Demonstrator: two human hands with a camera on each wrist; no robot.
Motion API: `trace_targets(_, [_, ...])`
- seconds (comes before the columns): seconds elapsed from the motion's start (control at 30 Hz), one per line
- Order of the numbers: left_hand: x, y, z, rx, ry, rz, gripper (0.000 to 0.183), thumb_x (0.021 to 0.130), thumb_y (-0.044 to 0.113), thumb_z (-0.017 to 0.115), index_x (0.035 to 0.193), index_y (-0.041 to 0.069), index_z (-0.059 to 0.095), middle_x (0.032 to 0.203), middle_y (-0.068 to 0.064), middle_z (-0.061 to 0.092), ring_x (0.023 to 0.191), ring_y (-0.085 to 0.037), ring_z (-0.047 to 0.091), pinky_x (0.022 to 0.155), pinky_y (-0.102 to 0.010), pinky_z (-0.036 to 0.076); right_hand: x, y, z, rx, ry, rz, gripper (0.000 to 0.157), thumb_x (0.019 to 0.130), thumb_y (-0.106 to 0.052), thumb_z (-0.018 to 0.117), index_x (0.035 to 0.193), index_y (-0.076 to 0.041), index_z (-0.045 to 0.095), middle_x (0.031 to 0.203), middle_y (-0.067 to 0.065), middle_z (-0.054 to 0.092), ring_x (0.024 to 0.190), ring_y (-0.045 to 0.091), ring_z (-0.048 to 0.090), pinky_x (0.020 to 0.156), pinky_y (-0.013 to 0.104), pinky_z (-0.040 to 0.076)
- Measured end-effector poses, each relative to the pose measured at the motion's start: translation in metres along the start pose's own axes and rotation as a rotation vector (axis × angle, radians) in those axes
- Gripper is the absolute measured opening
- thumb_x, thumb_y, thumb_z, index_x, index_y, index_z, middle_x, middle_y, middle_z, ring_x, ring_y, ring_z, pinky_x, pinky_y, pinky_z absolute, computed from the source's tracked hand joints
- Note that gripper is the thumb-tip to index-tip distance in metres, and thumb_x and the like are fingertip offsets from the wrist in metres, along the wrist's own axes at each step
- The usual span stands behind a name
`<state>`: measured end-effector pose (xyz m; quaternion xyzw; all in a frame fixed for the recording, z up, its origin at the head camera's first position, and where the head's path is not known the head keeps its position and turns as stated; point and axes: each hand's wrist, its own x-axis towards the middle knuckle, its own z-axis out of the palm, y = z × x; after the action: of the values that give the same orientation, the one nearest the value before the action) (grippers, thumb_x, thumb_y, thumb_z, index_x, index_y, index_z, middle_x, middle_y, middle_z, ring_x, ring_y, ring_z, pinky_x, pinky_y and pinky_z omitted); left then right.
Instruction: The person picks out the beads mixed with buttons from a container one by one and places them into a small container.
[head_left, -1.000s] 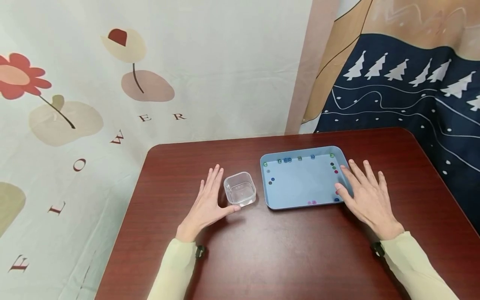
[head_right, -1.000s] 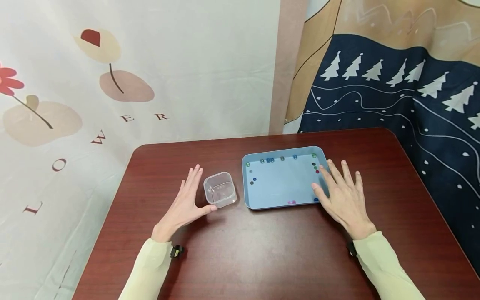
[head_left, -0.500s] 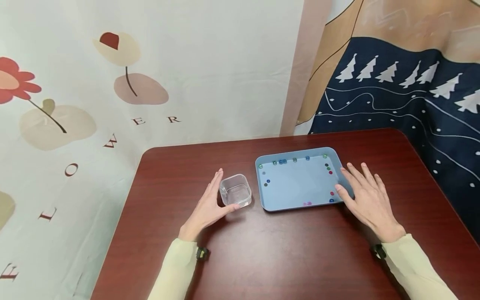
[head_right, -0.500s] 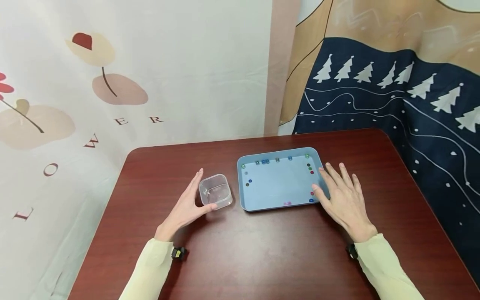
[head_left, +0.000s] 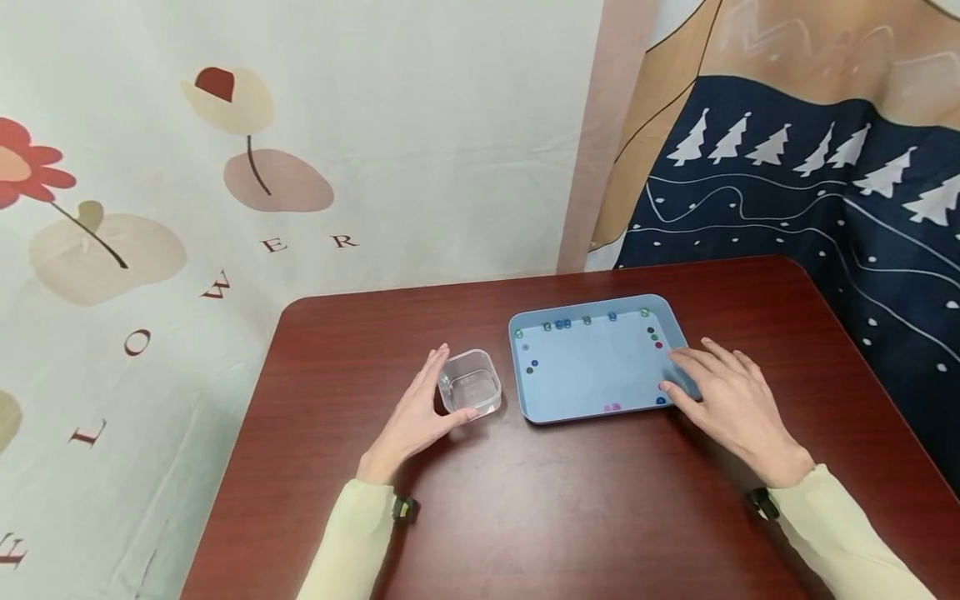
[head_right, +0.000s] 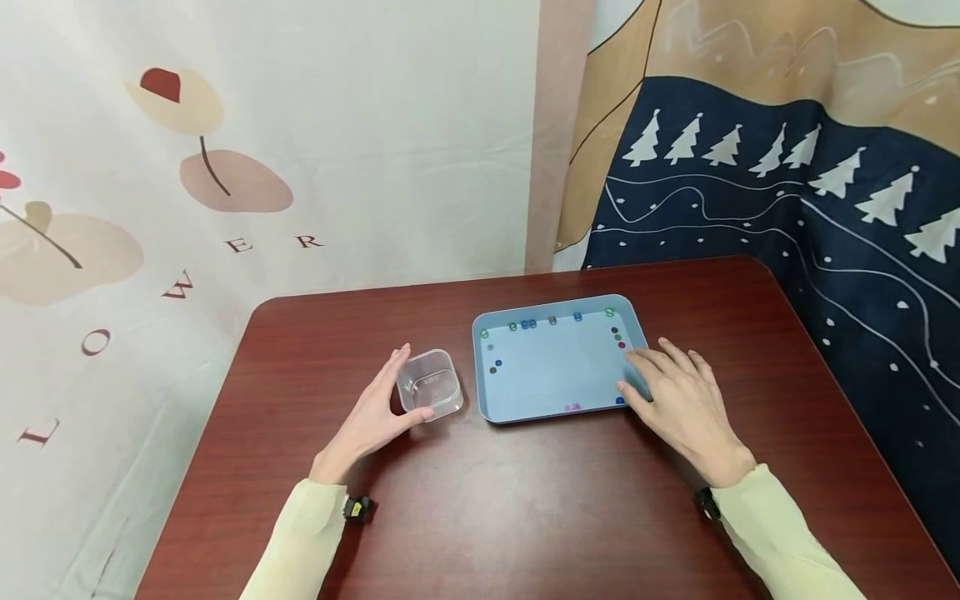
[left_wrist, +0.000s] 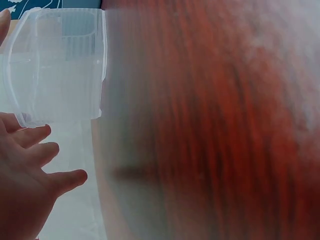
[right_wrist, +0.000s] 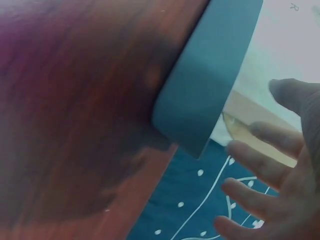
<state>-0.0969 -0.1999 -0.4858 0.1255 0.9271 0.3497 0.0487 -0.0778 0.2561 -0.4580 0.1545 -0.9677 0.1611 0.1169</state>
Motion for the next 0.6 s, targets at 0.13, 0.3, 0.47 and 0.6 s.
trace_targets(0.13, [0.001, -0.001, 0.001, -0.001, 0.007, 0.007, 0.112, 0.082, 0.060, 0.080, 0.167, 0.017, 0.021, 0.172, 0.005, 0.017, 0.158, -0.019, 0.013, 0.121, -0.054, 0.027, 0.004, -0.006, -0.002, -0.041, -0.024, -0.039, 0.043, 0.089, -0.030, 0.079, 0.123, -0.004, 0.074, 0.121, 0.022, 0.071, 0.125, 0.047, 0.054, 0.100, 0.072, 0.038])
trace_targets(0.3, [0.001, -0.001, 0.003, 0.002, 0.012, 0.007, 0.110, 0.084, 0.058, 0.081, 0.166, 0.015, 0.023, 0.172, 0.001, 0.019, 0.158, -0.019, 0.014, 0.120, -0.054, 0.029, 0.011, -0.011, -0.004, -0.091, -0.111, -0.045, 0.037, 0.089, -0.029, 0.079, 0.116, -0.003, 0.077, 0.113, 0.023, 0.073, 0.112, 0.047, 0.061, 0.093, 0.072, 0.044])
trace_targets(0.47, [0.001, 0.001, 0.003, -0.010, 0.018, 0.010, 0.109, 0.084, 0.055, 0.082, 0.166, 0.014, 0.022, 0.173, -0.001, 0.019, 0.158, -0.021, 0.013, 0.120, -0.054, 0.029, 0.023, -0.014, -0.006, -0.134, -0.209, -0.040, 0.031, 0.088, -0.027, 0.081, 0.110, -0.005, 0.079, 0.104, 0.019, 0.076, 0.100, 0.044, 0.064, 0.082, 0.066, 0.050])
trace_targets(0.6, [0.003, 0.001, 0.002, -0.018, 0.015, 0.016, 0.109, 0.084, 0.055, 0.082, 0.166, 0.013, 0.022, 0.173, 0.001, 0.018, 0.159, -0.022, 0.012, 0.121, -0.054, 0.028, 0.031, -0.017, -0.007, -0.169, -0.241, -0.045, 0.027, 0.086, -0.027, 0.085, 0.104, -0.007, 0.080, 0.091, 0.014, 0.076, 0.089, 0.038, 0.061, 0.070, 0.057, 0.048])
